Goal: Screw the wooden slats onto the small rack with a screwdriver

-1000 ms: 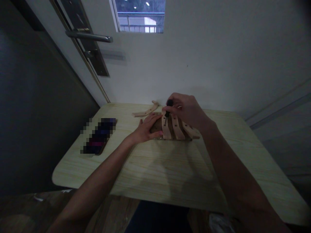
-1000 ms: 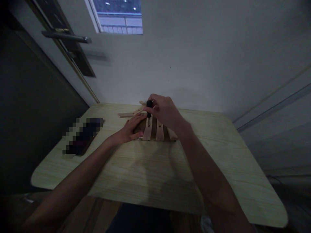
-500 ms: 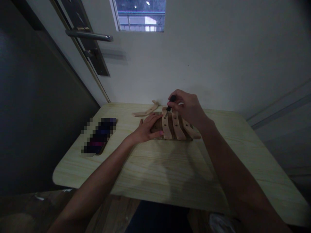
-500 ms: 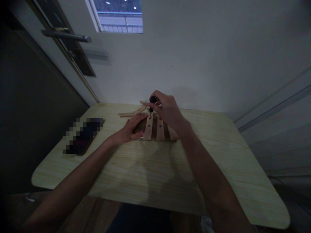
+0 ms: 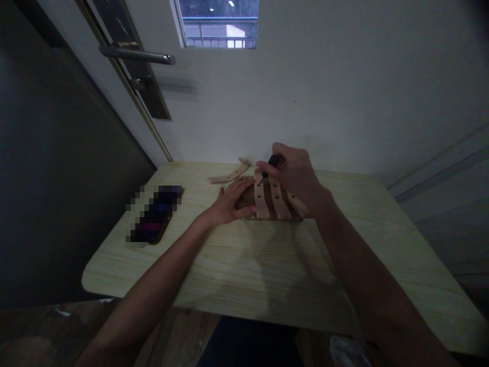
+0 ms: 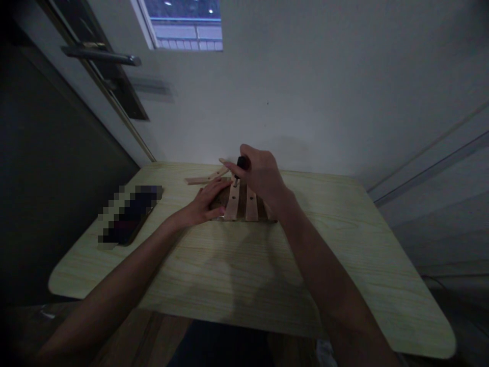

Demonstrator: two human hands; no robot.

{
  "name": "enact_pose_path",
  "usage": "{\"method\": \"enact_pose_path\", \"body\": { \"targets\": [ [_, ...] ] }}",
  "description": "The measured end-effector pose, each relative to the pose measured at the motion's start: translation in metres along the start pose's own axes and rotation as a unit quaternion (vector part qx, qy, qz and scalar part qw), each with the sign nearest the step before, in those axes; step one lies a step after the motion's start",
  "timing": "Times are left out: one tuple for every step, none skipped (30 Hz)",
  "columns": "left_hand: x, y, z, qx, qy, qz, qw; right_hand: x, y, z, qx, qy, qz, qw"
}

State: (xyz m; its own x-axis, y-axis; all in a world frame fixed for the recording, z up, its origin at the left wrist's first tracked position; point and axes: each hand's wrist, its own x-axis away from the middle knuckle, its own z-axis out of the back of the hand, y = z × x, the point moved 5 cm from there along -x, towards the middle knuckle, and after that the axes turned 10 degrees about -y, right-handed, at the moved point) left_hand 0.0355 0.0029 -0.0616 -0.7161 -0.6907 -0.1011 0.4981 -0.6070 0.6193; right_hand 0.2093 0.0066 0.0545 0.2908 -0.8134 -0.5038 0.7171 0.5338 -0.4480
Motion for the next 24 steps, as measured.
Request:
{"method": "enact_pose_path", "body": {
  "targets": [
    [0.000, 0.000, 0.000, 0.001, -0.001, 0.002, 1.000, 0.000, -0.001, 0.000, -0.008, 0.000, 0.009, 1.000],
    [0.000, 0.000, 0.000, 0.002, -0.002, 0.002, 1.000, 0.000, -0.001, 0.000, -0.026, -0.005, 0.020, 0.999],
    [0.000, 0.000, 0.000, 0.002, -0.002, 0.003, 1.000, -0.001, -0.002, 0.000, -0.050, -0.011, 0.031, 0.998],
    [0.000, 0.000, 0.000, 0.003, -0.001, 0.003, 1.000, -0.001, -0.003, 0.000, -0.074, -0.019, 0.041, 0.996],
    [0.000, 0.000, 0.000, 0.002, 0.001, 0.002, 1.000, -0.002, -0.003, 0.001, -0.097, -0.028, 0.047, 0.994],
    [0.000, -0.001, 0.000, 0.001, 0.003, -0.001, 1.000, -0.002, -0.003, 0.002, -0.116, -0.036, 0.048, 0.991],
    [0.000, -0.001, 0.000, 0.000, 0.005, -0.004, 1.000, -0.003, -0.002, 0.003, -0.132, -0.045, 0.044, 0.989],
    [0.000, -0.001, 0.000, 0.000, 0.008, -0.008, 1.000, -0.003, -0.001, 0.003, -0.147, -0.059, 0.038, 0.987],
    [0.000, -0.001, 0.000, -0.001, 0.011, -0.011, 1.000, -0.003, 0.000, 0.003, -0.161, -0.076, 0.033, 0.984],
    [0.001, -0.002, 0.000, -0.001, 0.012, -0.015, 1.000, -0.003, 0.001, 0.003, -0.172, -0.094, 0.030, 0.980],
    [0.001, -0.002, -0.001, -0.001, 0.013, -0.019, 1.000, -0.004, 0.002, 0.003, -0.181, -0.111, 0.032, 0.977],
    [0.001, -0.003, -0.001, 0.000, 0.014, -0.021, 1.000, -0.003, 0.003, 0.003, -0.189, -0.124, 0.036, 0.973],
    [0.000, -0.003, -0.001, 0.000, 0.016, -0.023, 1.000, -0.003, 0.004, 0.003, -0.196, -0.133, 0.040, 0.971],
    [0.000, -0.004, -0.001, 0.002, 0.018, -0.024, 1.000, -0.004, 0.005, 0.003, -0.203, -0.136, 0.043, 0.969],
    [0.000, -0.004, -0.002, 0.003, 0.020, -0.025, 0.999, -0.004, 0.006, 0.003, -0.206, -0.134, 0.043, 0.968],
    [0.000, -0.004, -0.002, 0.005, 0.020, -0.026, 0.999, -0.004, 0.007, 0.002, -0.206, -0.130, 0.039, 0.969],
    [0.000, -0.003, -0.002, 0.007, 0.020, -0.026, 0.999, -0.004, 0.007, 0.002, -0.201, -0.123, 0.034, 0.971],
    [0.000, -0.003, -0.002, 0.010, 0.018, -0.024, 1.000, -0.004, 0.007, 0.001, -0.194, -0.114, 0.029, 0.974],
    [-0.001, -0.002, -0.001, 0.012, 0.015, -0.020, 1.000, -0.004, 0.007, 0.001, -0.185, -0.102, 0.024, 0.977],
    [-0.001, -0.001, -0.001, 0.014, 0.012, -0.015, 1.000, -0.004, 0.006, 0.000, -0.177, -0.088, 0.019, 0.980],
    [-0.001, -0.001, -0.001, 0.015, 0.010, -0.009, 1.000, -0.004, 0.004, 0.000, -0.170, -0.072, 0.015, 0.983],
    [-0.001, 0.000, 0.000, 0.017, 0.008, -0.004, 1.000, -0.003, 0.003, -0.001, -0.163, -0.056, 0.011, 0.985],
    [-0.001, 0.001, 0.000, 0.018, 0.006, -0.002, 1.000, -0.003, 0.002, -0.001, -0.153, -0.040, 0.007, 0.987],
    [-0.001, 0.002, 0.000, 0.020, 0.005, -0.001, 1.000, -0.002, 0.001, -0.001, -0.142, -0.025, 0.004, 0.990]
  ]
}}
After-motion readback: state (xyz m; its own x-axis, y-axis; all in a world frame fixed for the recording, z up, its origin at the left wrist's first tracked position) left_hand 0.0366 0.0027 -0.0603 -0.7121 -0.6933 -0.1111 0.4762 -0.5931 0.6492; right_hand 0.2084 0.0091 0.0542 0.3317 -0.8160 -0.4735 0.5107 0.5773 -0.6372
